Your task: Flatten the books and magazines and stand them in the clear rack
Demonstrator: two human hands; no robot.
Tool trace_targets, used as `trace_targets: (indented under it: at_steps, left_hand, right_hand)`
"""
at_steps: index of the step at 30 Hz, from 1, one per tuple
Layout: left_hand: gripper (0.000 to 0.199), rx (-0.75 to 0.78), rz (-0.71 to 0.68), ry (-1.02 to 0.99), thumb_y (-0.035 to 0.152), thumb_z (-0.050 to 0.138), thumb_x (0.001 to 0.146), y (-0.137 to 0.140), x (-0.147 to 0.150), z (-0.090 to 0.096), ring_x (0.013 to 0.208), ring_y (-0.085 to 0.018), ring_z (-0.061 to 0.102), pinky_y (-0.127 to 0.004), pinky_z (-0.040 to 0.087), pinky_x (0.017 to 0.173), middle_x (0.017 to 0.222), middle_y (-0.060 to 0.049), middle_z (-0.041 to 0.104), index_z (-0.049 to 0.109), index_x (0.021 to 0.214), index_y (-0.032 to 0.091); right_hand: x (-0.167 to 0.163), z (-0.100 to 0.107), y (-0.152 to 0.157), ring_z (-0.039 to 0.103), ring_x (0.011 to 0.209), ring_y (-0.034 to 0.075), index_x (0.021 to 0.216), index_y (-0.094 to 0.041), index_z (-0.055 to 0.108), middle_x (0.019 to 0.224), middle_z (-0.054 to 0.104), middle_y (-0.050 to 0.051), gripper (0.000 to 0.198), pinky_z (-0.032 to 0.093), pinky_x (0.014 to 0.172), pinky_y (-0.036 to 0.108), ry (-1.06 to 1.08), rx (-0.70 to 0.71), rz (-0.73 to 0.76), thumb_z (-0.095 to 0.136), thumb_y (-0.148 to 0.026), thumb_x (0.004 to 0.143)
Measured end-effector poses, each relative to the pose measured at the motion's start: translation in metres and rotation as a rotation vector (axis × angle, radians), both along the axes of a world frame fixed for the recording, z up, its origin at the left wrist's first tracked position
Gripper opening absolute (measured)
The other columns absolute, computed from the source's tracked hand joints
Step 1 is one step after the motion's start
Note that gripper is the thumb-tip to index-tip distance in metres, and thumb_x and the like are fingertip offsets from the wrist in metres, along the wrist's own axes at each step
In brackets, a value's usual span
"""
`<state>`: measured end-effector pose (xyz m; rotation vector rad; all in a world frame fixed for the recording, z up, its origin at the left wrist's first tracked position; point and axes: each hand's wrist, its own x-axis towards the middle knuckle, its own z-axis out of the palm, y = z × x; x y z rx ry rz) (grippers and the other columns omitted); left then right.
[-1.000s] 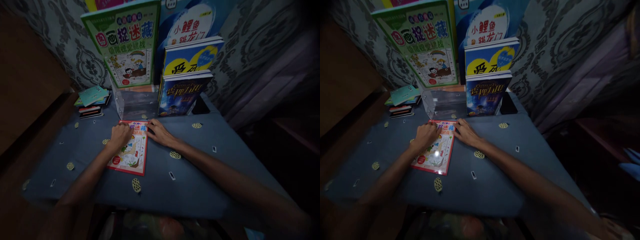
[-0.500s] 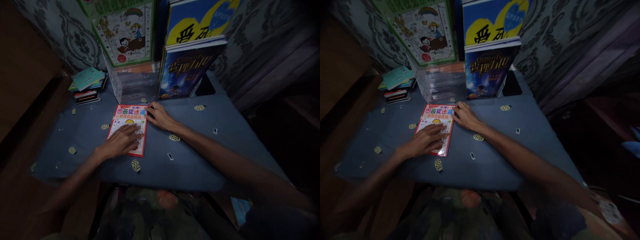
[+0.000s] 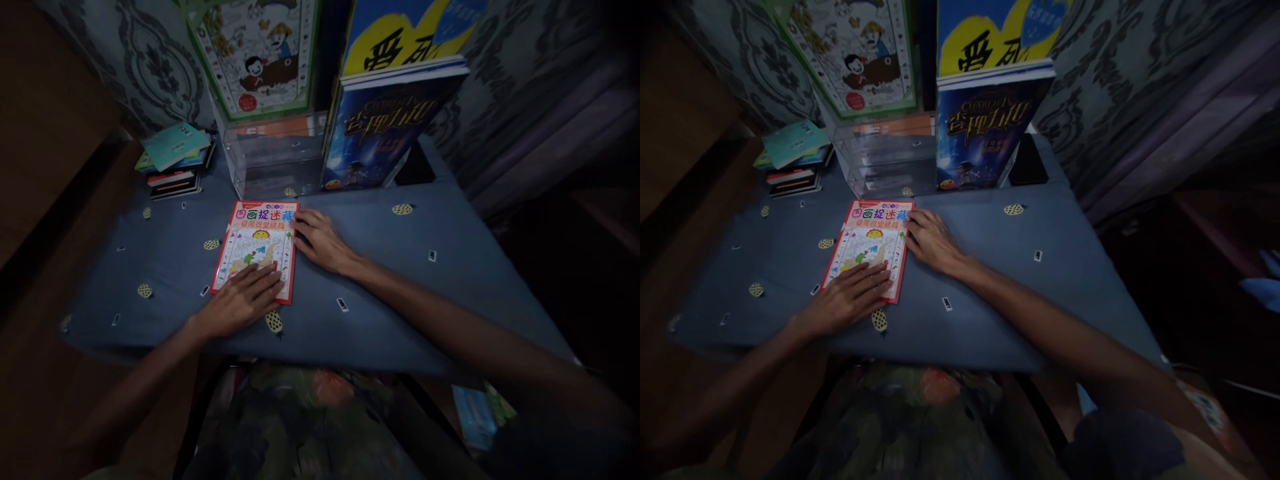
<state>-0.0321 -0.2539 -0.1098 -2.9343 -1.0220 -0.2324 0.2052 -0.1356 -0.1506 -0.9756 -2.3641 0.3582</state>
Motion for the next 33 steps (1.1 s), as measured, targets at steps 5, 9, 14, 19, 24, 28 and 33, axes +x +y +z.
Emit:
trace_targets:
  at_steps: [5, 9, 14, 19, 24, 28, 33]
  left_hand:
    - [0.026, 0.188, -0.047, -0.087, 0.024, 0.054, 0.101, -0.001, 0.007, -0.008, 0.127, -0.024, 0.062, -0.042, 0.05, 0.109, 0.127, -0.01, 0.071, 0.066, 0.122, 0.014]
    - [0.023, 0.255, -0.057, -0.106, 0.02, 0.055, 0.1, 0.0, 0.01, -0.005, 0.121, -0.024, 0.066, -0.04, 0.055, 0.103, 0.122, -0.009, 0.074, 0.067, 0.117, 0.012]
    - [0.024, 0.252, -0.049, -0.118, 0.023, 0.055, 0.099, -0.001, 0.011, -0.006, 0.119, -0.025, 0.067, -0.042, 0.055, 0.102, 0.122, -0.01, 0.073, 0.067, 0.117, 0.012]
    - [0.03, 0.085, -0.019, -0.178, 0.027, 0.054, 0.1, -0.001, 0.009, -0.004, 0.128, -0.024, 0.061, -0.043, 0.052, 0.107, 0.124, -0.01, 0.072, 0.065, 0.125, 0.014]
    - [0.039, -0.096, 0.087, -0.182, 0.033, 0.046, 0.104, 0.008, 0.005, -0.002, 0.136, -0.02, 0.054, -0.044, 0.043, 0.115, 0.143, -0.009, 0.061, 0.054, 0.139, 0.02]
    - [0.048, -0.172, 0.184, -0.103, 0.04, 0.043, 0.105, 0.036, -0.004, -0.009, 0.148, -0.021, 0.038, -0.046, 0.031, 0.122, 0.157, -0.009, 0.045, 0.043, 0.15, 0.022]
    - [0.055, -0.14, 0.354, -0.071, 0.044, 0.038, 0.105, 0.081, -0.019, -0.017, 0.151, -0.024, 0.032, -0.049, 0.026, 0.124, 0.161, -0.012, 0.038, 0.039, 0.153, 0.019]
  right_hand:
    - [-0.002, 0.002, -0.025, 0.048, 0.136, 0.034, 0.135, -0.013, 0.06, 0.14, 0.059, 0.019, 0.043, 0.037, 0.111, 0.059, -0.02, -0.016, 0.078, 0.052, -0.032, 0.097]
    - [0.002, 0.004, -0.034, 0.04, 0.145, 0.034, 0.142, -0.011, 0.052, 0.151, 0.049, 0.022, 0.057, 0.031, 0.117, 0.061, -0.095, -0.064, 0.11, 0.055, -0.044, 0.096]
    - [0.01, 0.003, -0.036, 0.022, 0.154, 0.033, 0.154, -0.013, 0.035, 0.162, 0.032, 0.021, 0.084, 0.022, 0.122, 0.063, -0.134, -0.135, 0.187, 0.056, -0.065, 0.091]
    - [0.011, 0.001, -0.037, 0.015, 0.155, 0.036, 0.158, -0.01, 0.024, 0.165, 0.023, 0.024, 0.108, 0.016, 0.123, 0.063, -0.157, -0.16, 0.222, 0.058, -0.077, 0.082]
    - [0.01, 0.001, -0.039, 0.015, 0.155, 0.039, 0.159, -0.009, 0.022, 0.165, 0.021, 0.025, 0.114, 0.015, 0.123, 0.063, -0.144, -0.178, 0.23, 0.059, -0.08, 0.078]
    - [0.008, 0.005, -0.039, 0.012, 0.155, 0.039, 0.159, -0.006, 0.022, 0.165, 0.017, 0.026, 0.117, 0.013, 0.124, 0.063, -0.182, -0.204, 0.225, 0.056, -0.083, 0.077]
    - [0.009, 0.012, -0.04, 0.01, 0.155, 0.038, 0.159, -0.004, 0.021, 0.165, 0.014, 0.027, 0.12, 0.01, 0.125, 0.061, -0.22, -0.256, 0.221, 0.054, -0.085, 0.077]
